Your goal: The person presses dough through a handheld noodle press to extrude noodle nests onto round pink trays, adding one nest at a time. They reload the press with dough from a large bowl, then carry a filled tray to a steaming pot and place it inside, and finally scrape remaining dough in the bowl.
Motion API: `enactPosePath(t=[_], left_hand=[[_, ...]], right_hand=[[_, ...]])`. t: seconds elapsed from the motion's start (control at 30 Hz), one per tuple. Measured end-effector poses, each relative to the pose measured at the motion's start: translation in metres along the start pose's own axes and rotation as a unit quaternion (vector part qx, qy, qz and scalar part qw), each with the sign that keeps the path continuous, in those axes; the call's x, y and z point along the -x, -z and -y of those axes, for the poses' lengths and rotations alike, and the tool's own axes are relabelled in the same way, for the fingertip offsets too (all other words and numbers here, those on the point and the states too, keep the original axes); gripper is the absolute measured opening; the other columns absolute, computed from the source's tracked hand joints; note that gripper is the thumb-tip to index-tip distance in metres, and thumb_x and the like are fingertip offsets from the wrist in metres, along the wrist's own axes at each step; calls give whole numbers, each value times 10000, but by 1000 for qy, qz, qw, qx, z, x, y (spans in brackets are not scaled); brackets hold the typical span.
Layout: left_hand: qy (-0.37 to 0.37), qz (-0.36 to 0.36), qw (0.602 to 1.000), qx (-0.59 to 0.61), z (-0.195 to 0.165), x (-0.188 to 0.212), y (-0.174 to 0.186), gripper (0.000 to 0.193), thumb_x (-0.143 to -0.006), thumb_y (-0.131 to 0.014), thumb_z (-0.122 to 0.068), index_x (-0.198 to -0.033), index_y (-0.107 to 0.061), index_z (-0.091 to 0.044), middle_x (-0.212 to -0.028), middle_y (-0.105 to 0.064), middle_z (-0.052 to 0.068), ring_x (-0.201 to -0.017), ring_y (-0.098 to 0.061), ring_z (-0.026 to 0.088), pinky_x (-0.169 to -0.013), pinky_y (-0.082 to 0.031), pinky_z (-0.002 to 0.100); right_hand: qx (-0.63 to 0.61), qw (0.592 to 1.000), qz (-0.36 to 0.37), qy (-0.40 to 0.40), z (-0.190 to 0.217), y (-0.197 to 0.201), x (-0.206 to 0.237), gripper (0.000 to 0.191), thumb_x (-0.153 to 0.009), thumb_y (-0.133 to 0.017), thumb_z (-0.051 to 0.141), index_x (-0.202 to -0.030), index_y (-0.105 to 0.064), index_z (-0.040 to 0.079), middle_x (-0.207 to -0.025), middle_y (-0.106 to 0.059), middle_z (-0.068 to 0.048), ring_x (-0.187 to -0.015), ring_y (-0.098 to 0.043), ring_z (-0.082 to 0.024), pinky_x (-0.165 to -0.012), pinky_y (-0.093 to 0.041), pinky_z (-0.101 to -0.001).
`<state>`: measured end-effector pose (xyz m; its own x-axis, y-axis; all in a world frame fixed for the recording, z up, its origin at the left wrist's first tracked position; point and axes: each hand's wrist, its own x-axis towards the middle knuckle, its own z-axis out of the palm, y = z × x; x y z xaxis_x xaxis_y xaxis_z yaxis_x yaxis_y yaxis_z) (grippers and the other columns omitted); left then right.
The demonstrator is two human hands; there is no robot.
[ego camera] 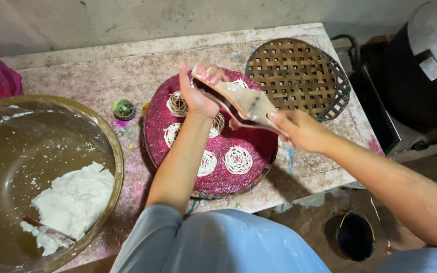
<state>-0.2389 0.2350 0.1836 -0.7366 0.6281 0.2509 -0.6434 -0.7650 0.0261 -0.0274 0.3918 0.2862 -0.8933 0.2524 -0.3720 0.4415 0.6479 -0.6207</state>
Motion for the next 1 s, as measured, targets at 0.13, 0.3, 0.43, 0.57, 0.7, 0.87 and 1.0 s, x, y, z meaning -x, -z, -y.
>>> enactPosePath(t=[0.13, 0.3, 0.43, 0.57, 0.7, 0.87, 1.0], left_hand=[[-5, -42, 999, 18, 16, 4, -2, 477, -997, -485, -592, -750, -454, -186, -679, -427, -30, -665, -448, 157, -813, -463, 386], [-23, -39, 998, 33, 12, -18, -16, 482, -973, -465, -580, -721, -441, -169, -659, -415, -30, -643, -429, 155, -784, -444, 418], [-36, -73, 996, -27, -1, -12, -16, 503, -944, -430, -609, -706, -441, -166, -610, -399, -21, -587, -406, 161, -734, -422, 399], [-33, -132, 990, 22, 20, -7, -16, 507, -950, -392, -597, -671, -411, -174, -582, -387, -13, -563, -400, 166, -718, -424, 398], [-27, -84, 995, 42, 24, -23, -22, 497, -973, -354, -564, -710, -439, -150, -629, -428, 9, -615, -433, 191, -780, -439, 421], [153, -215, 946, -187, 4, -13, -8, 598, -957, -224, -590, -976, -525, -74, -858, -649, 88, -747, -576, 220, -711, -435, 387], [347, -169, 808, -445, 12, 4, 28, 775, -962, -157, -688, -1192, -596, -92, -878, -732, 68, -542, -424, 101, -426, -227, 262]], right_hand=[[13, 998, 37, -56, 8, 21, 9, 652, -976, -395, 618, -818, -664, 46, -589, -610, -43, -499, -589, -163, -506, -489, -344], [68, 997, -33, 21, 13, 28, -2, 661, -988, -408, 637, -827, -655, 45, -597, -602, -44, -531, -571, -142, -522, -477, -323], [-10, 1000, 12, 5, 11, 14, -4, 673, -980, -397, 646, -833, -664, 46, -592, -574, -55, -498, -537, -166, -484, -461, -350], [55, 996, 13, -64, 4, 30, 2, 695, -973, -379, 651, -790, -655, 41, -574, -604, -47, -490, -580, -167, -498, -498, -327], [78, 996, -52, -6, -4, 41, -5, 632, -985, -452, 616, -778, -665, 59, -571, -584, -30, -526, -554, -128, -533, -456, -292], [-43, 998, -23, 32, -22, 35, -12, 554, -1015, -497, 538, -777, -617, 52, -600, -548, 1, -527, -496, -107, -500, -418, -294], [-47, 998, -28, 36, -38, 32, -13, 482, -1004, -492, 512, -796, -634, 101, -598, -553, 16, -534, -507, -90, -495, -431, -277]])
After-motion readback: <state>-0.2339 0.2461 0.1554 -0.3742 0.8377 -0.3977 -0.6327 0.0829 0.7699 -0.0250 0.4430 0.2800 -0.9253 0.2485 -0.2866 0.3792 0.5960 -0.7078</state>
